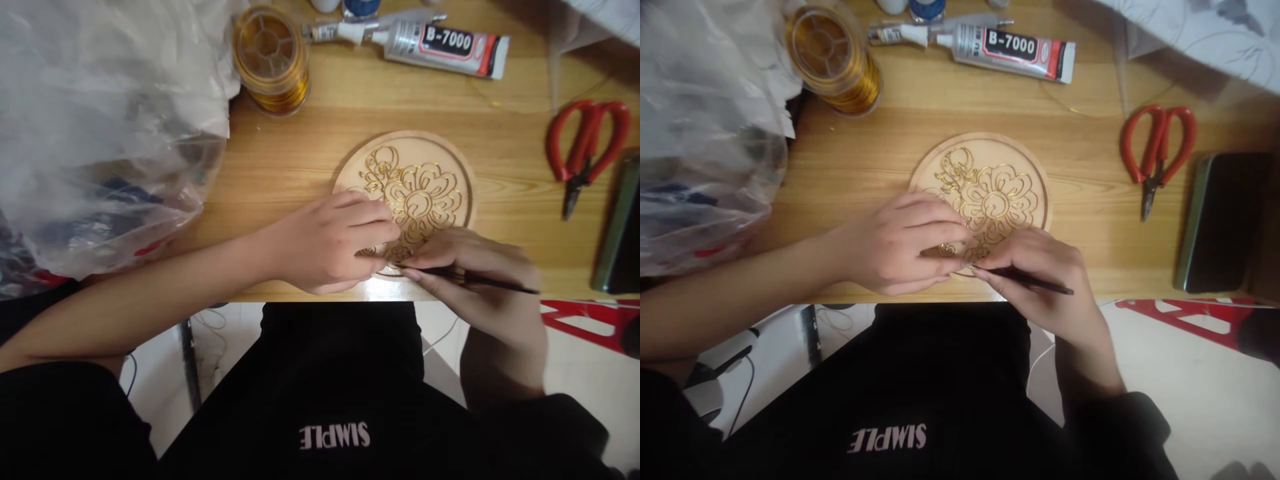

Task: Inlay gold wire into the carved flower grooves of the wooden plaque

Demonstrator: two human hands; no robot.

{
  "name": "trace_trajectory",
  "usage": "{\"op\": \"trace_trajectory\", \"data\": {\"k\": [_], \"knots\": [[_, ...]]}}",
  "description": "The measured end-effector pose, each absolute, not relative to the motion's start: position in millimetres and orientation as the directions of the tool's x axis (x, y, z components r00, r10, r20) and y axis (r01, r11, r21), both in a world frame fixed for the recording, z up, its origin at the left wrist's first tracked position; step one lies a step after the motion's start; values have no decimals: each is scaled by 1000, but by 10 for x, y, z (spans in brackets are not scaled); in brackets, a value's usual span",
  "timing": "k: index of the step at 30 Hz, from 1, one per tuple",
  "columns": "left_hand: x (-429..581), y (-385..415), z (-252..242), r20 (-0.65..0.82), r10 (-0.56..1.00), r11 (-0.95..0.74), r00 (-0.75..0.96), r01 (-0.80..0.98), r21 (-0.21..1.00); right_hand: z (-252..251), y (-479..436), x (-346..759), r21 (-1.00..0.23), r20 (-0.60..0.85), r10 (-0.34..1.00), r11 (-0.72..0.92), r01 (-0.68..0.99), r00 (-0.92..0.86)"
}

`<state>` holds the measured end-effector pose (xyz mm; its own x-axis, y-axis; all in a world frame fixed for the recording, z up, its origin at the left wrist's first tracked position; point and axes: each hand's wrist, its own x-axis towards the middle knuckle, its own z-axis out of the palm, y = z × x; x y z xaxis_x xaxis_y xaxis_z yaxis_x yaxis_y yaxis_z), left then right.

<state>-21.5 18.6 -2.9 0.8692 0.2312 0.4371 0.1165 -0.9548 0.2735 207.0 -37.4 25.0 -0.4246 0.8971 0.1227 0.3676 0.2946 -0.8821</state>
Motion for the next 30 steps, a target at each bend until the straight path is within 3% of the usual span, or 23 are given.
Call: {"op": "trace_trajectory", "data": {"k": [30], "knots": [[-204,184,-36,458,235,-959,857,127,254,266,-319,2075,-869,99,850,327,371,-518]]}}
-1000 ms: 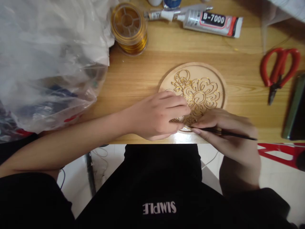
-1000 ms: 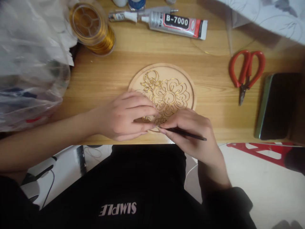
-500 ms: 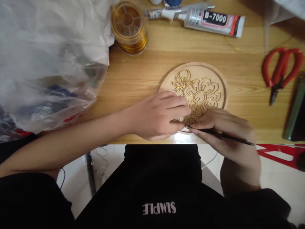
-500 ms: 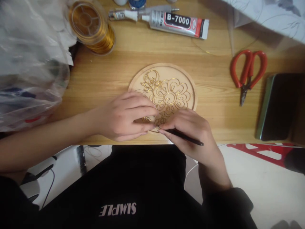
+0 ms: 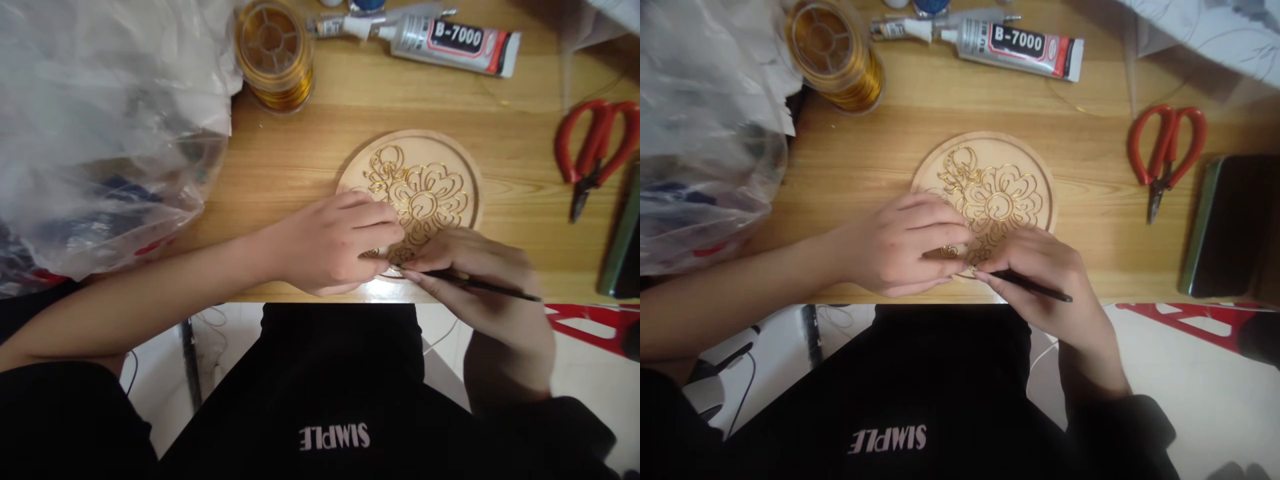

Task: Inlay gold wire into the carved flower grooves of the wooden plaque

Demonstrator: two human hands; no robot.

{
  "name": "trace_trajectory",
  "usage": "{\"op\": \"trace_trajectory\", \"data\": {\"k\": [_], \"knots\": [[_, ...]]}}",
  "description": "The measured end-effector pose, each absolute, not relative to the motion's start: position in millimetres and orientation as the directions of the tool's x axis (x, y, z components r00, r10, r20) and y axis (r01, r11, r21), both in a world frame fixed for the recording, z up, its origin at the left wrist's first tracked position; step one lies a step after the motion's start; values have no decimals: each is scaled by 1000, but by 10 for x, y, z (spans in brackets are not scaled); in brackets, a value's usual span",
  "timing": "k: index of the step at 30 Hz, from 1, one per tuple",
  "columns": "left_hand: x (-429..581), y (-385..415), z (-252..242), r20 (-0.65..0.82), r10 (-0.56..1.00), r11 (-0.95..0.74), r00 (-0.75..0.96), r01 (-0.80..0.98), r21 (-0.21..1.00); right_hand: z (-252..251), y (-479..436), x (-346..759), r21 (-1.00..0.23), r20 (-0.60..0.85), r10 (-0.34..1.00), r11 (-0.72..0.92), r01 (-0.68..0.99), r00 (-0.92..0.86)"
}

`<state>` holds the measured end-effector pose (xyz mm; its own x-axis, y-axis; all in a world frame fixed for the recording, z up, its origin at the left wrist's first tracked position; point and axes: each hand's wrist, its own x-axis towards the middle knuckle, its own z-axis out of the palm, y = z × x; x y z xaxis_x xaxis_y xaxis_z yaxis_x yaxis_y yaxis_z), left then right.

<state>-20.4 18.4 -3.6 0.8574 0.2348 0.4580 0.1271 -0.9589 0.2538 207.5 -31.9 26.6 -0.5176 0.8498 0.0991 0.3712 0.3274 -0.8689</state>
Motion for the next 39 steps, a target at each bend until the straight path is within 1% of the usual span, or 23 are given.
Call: {"op": "trace_trajectory", "data": {"k": [5,15,24,28,33,39], "knots": [[-205,180,-41,457,229,-964,859,136,226,265,-319,2080,-871,114,849,336,360,-517],[-208,180,-43,422,235,-960,876,139,244,280,-317,2083,-873,113,844,336,353,-524],[-211,180,-29,452,258,-940,854,113,322,285,-316,2102,-878,112,840,334,342,-531],[-208,181,-34,459,243,-951,855,117,286,292,-330,2097,-885,97,855,308,348,-509],[-210,181,-39,438,237,-956,867,128,263,270,-346,2062,-892,118,885,293,343,-450],[-210,182,-42,446,233,-961,864,132,244,247,-341,2060,-881,126,871,318,351,-474]]}}
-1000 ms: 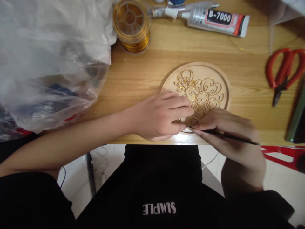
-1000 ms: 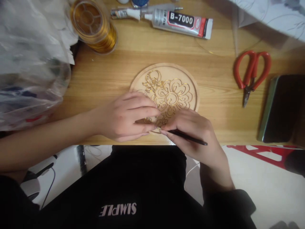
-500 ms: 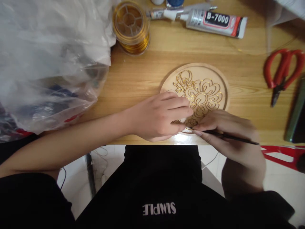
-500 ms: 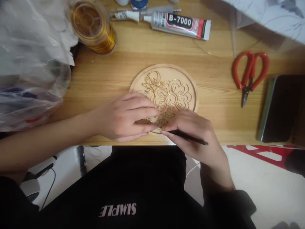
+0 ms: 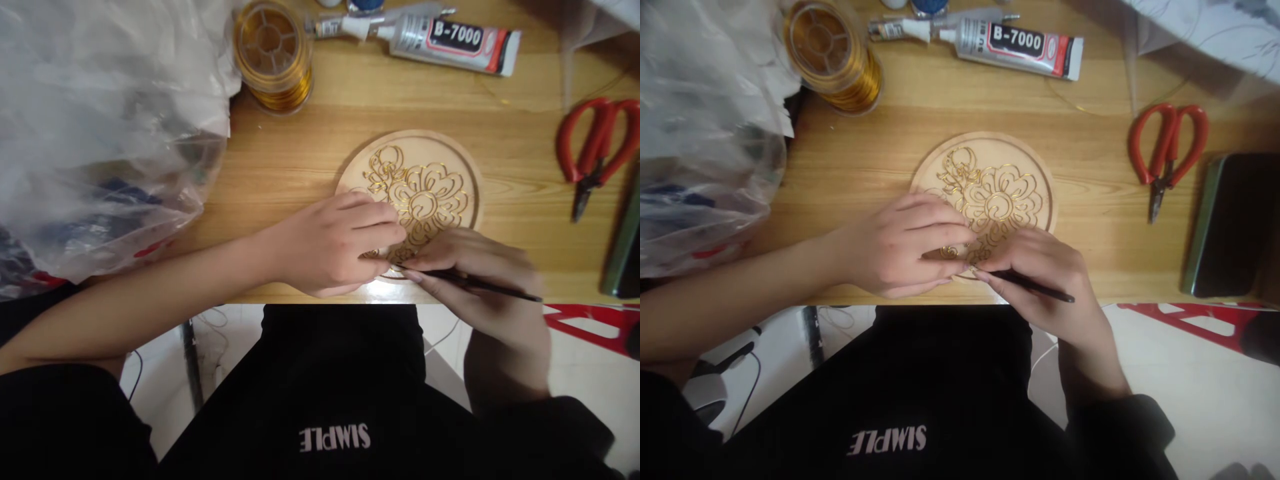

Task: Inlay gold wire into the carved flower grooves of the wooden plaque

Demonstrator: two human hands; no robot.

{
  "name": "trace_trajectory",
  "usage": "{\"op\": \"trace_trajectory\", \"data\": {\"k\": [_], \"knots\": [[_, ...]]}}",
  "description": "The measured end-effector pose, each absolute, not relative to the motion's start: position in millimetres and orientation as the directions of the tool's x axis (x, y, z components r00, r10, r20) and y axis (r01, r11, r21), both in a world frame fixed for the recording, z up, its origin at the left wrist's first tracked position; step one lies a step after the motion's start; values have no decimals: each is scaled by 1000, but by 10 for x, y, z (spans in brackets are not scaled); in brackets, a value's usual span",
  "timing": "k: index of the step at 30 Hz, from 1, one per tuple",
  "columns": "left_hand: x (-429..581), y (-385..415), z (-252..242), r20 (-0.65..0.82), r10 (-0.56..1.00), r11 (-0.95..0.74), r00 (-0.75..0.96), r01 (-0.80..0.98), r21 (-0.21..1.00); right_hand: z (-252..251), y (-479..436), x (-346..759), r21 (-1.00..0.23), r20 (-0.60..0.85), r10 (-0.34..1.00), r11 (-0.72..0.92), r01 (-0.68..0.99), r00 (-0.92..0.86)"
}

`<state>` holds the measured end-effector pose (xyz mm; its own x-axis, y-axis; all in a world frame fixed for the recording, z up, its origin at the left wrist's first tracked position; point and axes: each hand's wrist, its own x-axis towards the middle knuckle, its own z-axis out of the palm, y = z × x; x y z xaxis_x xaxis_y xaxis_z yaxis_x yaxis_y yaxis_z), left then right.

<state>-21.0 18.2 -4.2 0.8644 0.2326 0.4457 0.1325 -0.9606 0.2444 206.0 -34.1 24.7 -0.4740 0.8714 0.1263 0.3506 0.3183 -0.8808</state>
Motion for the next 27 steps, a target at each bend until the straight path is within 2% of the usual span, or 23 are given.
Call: {"op": "trace_trajectory", "data": {"k": [15,27], "knots": [[-206,184,-37,424,228,-961,876,133,242,243,-314,2127,-886,133,820,350,303,-557],[-208,186,-27,405,233,-954,884,127,271,218,-334,2124,-890,161,846,347,296,-509]]}}
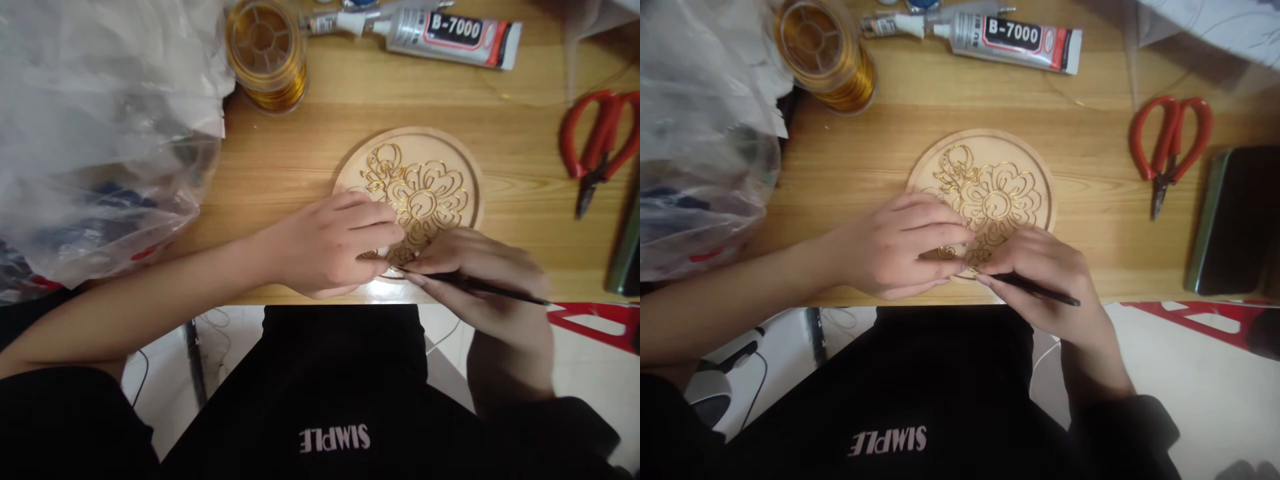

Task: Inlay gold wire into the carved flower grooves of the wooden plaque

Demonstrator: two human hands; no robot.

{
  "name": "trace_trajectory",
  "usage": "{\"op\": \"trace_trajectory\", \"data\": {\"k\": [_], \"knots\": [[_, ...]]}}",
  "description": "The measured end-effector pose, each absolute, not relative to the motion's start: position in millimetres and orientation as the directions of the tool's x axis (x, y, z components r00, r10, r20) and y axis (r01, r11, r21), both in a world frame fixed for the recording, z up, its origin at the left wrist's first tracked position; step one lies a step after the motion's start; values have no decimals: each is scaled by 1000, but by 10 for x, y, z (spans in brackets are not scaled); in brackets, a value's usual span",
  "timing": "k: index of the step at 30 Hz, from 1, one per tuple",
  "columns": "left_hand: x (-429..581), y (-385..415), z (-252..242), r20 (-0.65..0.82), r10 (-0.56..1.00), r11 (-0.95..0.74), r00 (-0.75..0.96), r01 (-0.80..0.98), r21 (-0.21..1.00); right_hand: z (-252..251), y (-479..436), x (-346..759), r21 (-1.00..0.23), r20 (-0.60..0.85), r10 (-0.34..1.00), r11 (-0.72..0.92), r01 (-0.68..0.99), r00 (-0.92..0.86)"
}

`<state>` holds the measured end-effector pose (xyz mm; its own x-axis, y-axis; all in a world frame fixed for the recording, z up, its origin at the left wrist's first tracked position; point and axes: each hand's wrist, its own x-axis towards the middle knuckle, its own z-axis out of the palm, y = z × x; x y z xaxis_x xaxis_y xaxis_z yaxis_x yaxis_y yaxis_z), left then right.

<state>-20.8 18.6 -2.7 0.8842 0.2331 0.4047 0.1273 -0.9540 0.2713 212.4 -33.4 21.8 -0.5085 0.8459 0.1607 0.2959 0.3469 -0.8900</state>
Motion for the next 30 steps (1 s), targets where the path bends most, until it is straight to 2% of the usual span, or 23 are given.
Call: {"op": "trace_trajectory", "data": {"k": [7,12,30], "knots": [[-209,191,-31,456,215,-957,864,93,275,222,-333,2120,-887,141,840,343,311,-524],[-208,183,-20,431,254,-948,866,135,289,229,-323,2156,-891,149,811,358,279,-565],[-214,206,17,427,217,-954,878,98,283,206,-320,2135,-883,164,823,369,291,-544]]}}
